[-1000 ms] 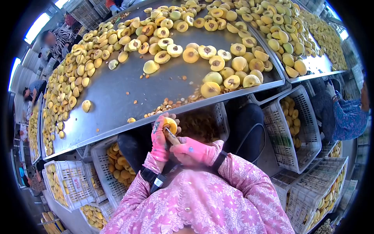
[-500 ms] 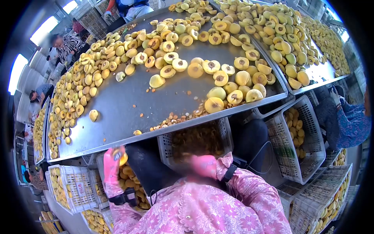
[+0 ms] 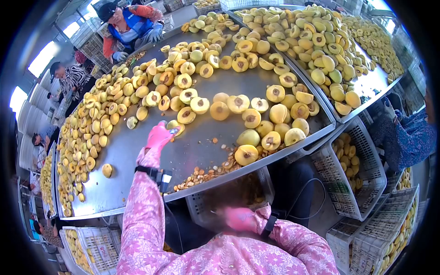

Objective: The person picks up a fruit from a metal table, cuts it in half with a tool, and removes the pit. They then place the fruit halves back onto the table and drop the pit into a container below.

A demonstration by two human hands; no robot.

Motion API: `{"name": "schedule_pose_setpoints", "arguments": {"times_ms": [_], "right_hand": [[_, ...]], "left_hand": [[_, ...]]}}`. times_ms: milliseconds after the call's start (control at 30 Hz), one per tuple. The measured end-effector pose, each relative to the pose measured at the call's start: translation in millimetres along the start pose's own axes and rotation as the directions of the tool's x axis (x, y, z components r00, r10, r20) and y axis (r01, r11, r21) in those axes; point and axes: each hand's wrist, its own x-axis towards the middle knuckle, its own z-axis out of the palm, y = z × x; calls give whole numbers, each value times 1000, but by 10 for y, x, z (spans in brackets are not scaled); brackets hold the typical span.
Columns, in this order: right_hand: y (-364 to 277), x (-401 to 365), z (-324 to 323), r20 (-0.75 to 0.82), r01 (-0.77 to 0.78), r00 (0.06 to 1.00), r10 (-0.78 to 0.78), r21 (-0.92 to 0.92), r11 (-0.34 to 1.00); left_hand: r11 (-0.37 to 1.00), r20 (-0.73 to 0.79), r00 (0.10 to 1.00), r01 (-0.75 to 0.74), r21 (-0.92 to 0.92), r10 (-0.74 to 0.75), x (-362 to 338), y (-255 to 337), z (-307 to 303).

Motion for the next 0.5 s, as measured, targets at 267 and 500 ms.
{"name": "schedule_pose_setpoints", "arguments": {"times_ms": [267,500], "right_hand": [[-812,-161,-219,167,141,981,-100,-253,957],[-1542,-40,33,-146,127,970,-195,-379,917]], "left_hand": [[292,214,956,150,-945,201,-142,-356,431],[-655,165,895,420,-629,415,-1588,-28,109]]}}
